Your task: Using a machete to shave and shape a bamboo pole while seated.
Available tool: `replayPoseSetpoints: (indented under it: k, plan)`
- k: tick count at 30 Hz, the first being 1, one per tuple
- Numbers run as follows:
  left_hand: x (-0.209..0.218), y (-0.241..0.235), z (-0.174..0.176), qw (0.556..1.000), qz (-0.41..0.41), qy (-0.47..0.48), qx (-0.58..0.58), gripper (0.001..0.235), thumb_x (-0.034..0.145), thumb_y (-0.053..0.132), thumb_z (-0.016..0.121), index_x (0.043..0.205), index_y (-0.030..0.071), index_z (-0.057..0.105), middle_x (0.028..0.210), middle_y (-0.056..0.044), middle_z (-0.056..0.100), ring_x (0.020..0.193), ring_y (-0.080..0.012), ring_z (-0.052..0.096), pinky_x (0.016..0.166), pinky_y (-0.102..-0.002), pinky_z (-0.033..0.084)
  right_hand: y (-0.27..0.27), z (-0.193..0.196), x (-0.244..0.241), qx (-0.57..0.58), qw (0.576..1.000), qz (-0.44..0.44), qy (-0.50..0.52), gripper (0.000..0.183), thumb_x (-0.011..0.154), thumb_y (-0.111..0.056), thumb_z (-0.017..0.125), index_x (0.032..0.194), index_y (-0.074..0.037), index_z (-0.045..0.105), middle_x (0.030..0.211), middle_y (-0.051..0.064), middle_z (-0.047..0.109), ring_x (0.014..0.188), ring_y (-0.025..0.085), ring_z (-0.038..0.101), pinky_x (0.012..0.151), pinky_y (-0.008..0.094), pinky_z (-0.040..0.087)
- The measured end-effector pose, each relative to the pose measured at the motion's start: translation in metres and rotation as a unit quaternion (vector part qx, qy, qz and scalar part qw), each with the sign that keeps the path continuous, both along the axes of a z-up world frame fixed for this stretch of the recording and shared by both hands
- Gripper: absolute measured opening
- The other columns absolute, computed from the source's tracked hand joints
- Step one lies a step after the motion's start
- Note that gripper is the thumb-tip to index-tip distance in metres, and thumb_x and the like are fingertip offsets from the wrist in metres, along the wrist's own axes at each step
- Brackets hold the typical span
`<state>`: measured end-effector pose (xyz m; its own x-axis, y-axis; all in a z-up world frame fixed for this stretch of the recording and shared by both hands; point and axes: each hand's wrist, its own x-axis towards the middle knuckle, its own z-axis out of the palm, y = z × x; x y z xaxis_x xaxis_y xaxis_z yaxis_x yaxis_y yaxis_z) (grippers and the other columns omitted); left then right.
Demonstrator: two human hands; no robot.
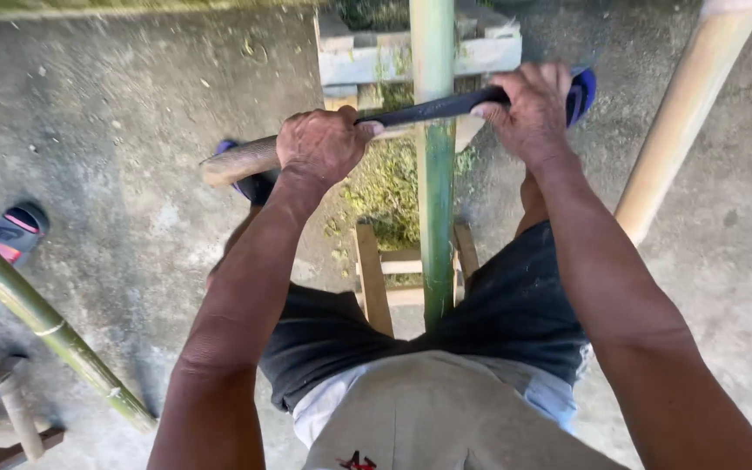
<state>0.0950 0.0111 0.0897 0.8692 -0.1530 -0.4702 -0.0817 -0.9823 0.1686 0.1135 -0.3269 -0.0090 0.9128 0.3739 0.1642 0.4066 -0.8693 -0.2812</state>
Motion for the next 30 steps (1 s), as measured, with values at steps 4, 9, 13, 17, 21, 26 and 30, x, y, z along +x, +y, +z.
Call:
replayPoseSetpoints:
  k: [4, 9, 13, 17, 21, 26, 30]
  plan:
    - [-0.019, -0.013, 0.030, 0.990, -0.012, 0.123, 0.071, 0.062, 0.105, 0.068, 0.038, 0.099, 0.016, 0.070, 0.061, 0.003, 0.047, 0.054, -0.0111, 0.044, 0.065, -0.038, 0.048, 0.005, -0.003, -0.036, 0.125, 0.985, -0.018, 0.118, 0.073, 0.100, -0.082, 0.048, 0.113, -0.015, 0.076, 0.102, 0.006, 0.059, 0.110, 0.029, 0.049, 0.110, 0.048, 0.030]
    - [0.014, -0.022, 0.041, 0.991, -0.057, 0.067, 0.098, 0.054, 0.103, 0.065, 0.041, 0.100, 0.017, 0.066, 0.057, 0.002, 0.046, 0.046, -0.0101, 0.042, 0.053, -0.035, 0.041, 0.001, -0.034, -0.020, 0.099, 0.992, -0.005, 0.080, 0.050, 0.097, -0.065, 0.056, 0.102, -0.019, 0.075, 0.110, 0.001, 0.066, 0.112, 0.025, 0.051, 0.111, 0.047, 0.030]
    - [0.012, -0.024, 0.046, 0.988, -0.048, 0.089, 0.121, 0.054, 0.106, 0.062, 0.042, 0.101, 0.014, 0.067, 0.063, 0.001, 0.048, 0.054, -0.0123, 0.047, 0.060, -0.038, 0.051, 0.012, -0.010, -0.023, 0.154, 0.971, -0.067, 0.170, 0.045, 0.099, -0.059, 0.069, 0.107, -0.015, 0.071, 0.106, 0.003, 0.063, 0.106, 0.024, 0.048, 0.104, 0.045, 0.033]
    - [0.020, -0.033, 0.054, 0.992, -0.030, 0.089, 0.079, 0.046, 0.103, 0.058, 0.046, 0.104, 0.017, 0.067, 0.067, 0.000, 0.058, 0.063, -0.0136, 0.057, 0.075, -0.042, 0.051, 0.004, -0.022, -0.029, 0.144, 0.971, -0.058, 0.180, 0.043, 0.097, -0.060, 0.067, 0.104, -0.017, 0.073, 0.105, 0.002, 0.064, 0.107, 0.023, 0.048, 0.110, 0.047, 0.031]
    - [0.019, -0.031, 0.057, 0.989, -0.016, 0.111, 0.092, 0.049, 0.105, 0.059, 0.044, 0.102, 0.018, 0.071, 0.072, -0.001, 0.062, 0.070, -0.0145, 0.060, 0.081, -0.042, 0.050, -0.002, -0.031, -0.019, 0.109, 0.992, -0.030, 0.048, 0.052, 0.099, -0.063, 0.073, 0.109, -0.012, 0.072, 0.109, 0.007, 0.064, 0.108, 0.026, 0.049, 0.107, 0.047, 0.034]
    - [0.013, -0.024, 0.043, 0.985, -0.032, 0.141, 0.090, 0.055, 0.107, 0.062, 0.041, 0.104, 0.018, 0.073, 0.070, -0.001, 0.056, 0.070, -0.0152, 0.058, 0.084, -0.044, 0.049, -0.007, -0.053, -0.042, 0.098, 0.992, -0.017, 0.083, 0.060, 0.099, -0.066, 0.072, 0.119, -0.010, 0.075, 0.111, 0.014, 0.065, 0.108, 0.035, 0.048, 0.098, 0.054, 0.036]
    - [0.040, -0.022, 0.037, 0.995, -0.045, 0.046, 0.078, 0.049, 0.103, 0.059, 0.043, 0.108, 0.018, 0.070, 0.068, -0.001, 0.057, 0.066, -0.0155, 0.059, 0.081, -0.045, 0.048, -0.004, -0.029, 0.018, 0.198, 0.962, -0.062, 0.177, 0.064, 0.097, -0.070, 0.066, 0.128, -0.014, 0.069, 0.120, 0.009, 0.063, 0.113, 0.029, 0.054, 0.103, 0.055, 0.042]
